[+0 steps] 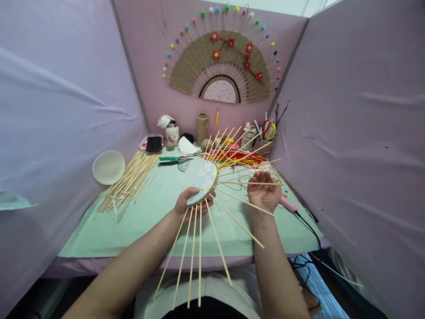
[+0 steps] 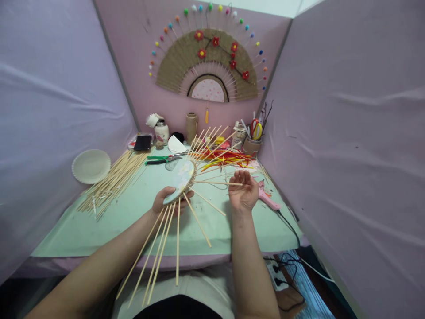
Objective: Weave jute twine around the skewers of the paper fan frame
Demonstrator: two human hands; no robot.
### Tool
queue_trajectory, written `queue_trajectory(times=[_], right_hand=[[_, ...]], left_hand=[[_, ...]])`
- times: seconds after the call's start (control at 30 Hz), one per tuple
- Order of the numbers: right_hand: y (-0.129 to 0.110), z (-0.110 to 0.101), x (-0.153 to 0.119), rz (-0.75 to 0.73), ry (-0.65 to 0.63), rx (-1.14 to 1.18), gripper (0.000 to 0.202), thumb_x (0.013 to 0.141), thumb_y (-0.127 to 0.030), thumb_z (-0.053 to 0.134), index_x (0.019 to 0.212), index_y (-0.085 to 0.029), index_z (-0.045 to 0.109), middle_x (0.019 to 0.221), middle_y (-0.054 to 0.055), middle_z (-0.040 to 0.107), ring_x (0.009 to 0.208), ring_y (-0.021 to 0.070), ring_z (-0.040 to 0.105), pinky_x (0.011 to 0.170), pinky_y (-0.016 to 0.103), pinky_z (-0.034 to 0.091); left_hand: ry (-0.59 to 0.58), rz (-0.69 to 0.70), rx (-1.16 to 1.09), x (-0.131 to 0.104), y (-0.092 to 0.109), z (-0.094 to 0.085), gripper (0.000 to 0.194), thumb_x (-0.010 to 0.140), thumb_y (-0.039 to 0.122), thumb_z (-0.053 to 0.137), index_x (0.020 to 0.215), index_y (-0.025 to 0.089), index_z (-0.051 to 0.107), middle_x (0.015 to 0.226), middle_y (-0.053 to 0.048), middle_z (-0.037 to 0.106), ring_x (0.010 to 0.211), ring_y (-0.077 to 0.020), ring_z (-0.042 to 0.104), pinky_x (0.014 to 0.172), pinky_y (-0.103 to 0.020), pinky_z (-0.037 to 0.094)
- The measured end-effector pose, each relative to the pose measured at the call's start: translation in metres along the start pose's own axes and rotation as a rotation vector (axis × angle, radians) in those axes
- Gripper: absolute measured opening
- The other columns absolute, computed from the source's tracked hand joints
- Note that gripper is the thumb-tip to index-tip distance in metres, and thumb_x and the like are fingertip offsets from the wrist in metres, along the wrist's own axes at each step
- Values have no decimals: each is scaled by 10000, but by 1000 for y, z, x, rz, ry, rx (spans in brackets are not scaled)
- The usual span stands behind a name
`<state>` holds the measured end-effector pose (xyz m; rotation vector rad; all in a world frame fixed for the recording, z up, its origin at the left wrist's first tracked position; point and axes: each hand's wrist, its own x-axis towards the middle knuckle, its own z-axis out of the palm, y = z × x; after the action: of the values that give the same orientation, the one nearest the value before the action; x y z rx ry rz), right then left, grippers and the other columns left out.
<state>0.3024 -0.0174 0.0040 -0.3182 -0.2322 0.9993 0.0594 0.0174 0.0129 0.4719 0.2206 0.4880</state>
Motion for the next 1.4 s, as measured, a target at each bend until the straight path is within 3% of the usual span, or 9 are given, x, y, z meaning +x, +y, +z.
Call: queue_trajectory(times=[0.1,0.2,0.47,0.73,0.97,1.1,1.4], right_hand=[[-2,2,-3,-1,-6,15,144,722,-225,589,797,-185,705,787,-8,757,815,122,714,690,248,574],[-6,5,-6,-31,-24,34,154,731,-220,573,806,-195,705,812,-19,757,842,114,707,702,241,569],[-38,21,-26,-211,-75,-78,160,738,-262,565,769,-216,714,773,-30,743,688,97,660,624,232,545],[-69,47,-58,-383,-264,-343,188,747,-303,581,841,-239,731,834,-40,732,449,54,472,477,230,488],[-72,53,-60,-417,-284,-400,220,759,-290,529,841,-237,727,844,-21,719,367,29,374,442,233,457],[-73,56,-55,-409,-323,-439,221,756,-302,553,859,-225,733,859,-18,721,366,24,387,446,229,447],[-58,77,-41,-347,-423,-525,247,761,-331,578,921,-222,732,921,-3,721,394,28,418,468,245,394]], left_hand=[[66,-23,-10,1,-2,-3,354,666,197,591,999,75,605,789,-103,663,540,-117,579,389,-171,395],[121,-11,1,2,-4,-6,378,659,147,603,1031,81,612,825,-115,699,666,-169,661,476,-200,482],[190,-40,23,3,-6,-6,412,656,124,626,1063,66,615,795,-118,718,673,-186,685,479,-203,498],[181,-90,54,2,-6,-4,309,655,121,636,954,43,650,740,-132,709,606,-176,665,450,-194,478],[219,-71,77,2,-5,-4,347,648,116,644,990,53,644,756,-137,717,601,-188,670,406,-192,458],[208,-73,85,3,-3,-9,389,674,123,623,1058,60,628,749,-116,715,639,-189,682,510,-224,522],[75,79,50,-6,23,-18,365,642,165,656,998,86,637,822,-101,721,688,-170,670,568,-227,508]])
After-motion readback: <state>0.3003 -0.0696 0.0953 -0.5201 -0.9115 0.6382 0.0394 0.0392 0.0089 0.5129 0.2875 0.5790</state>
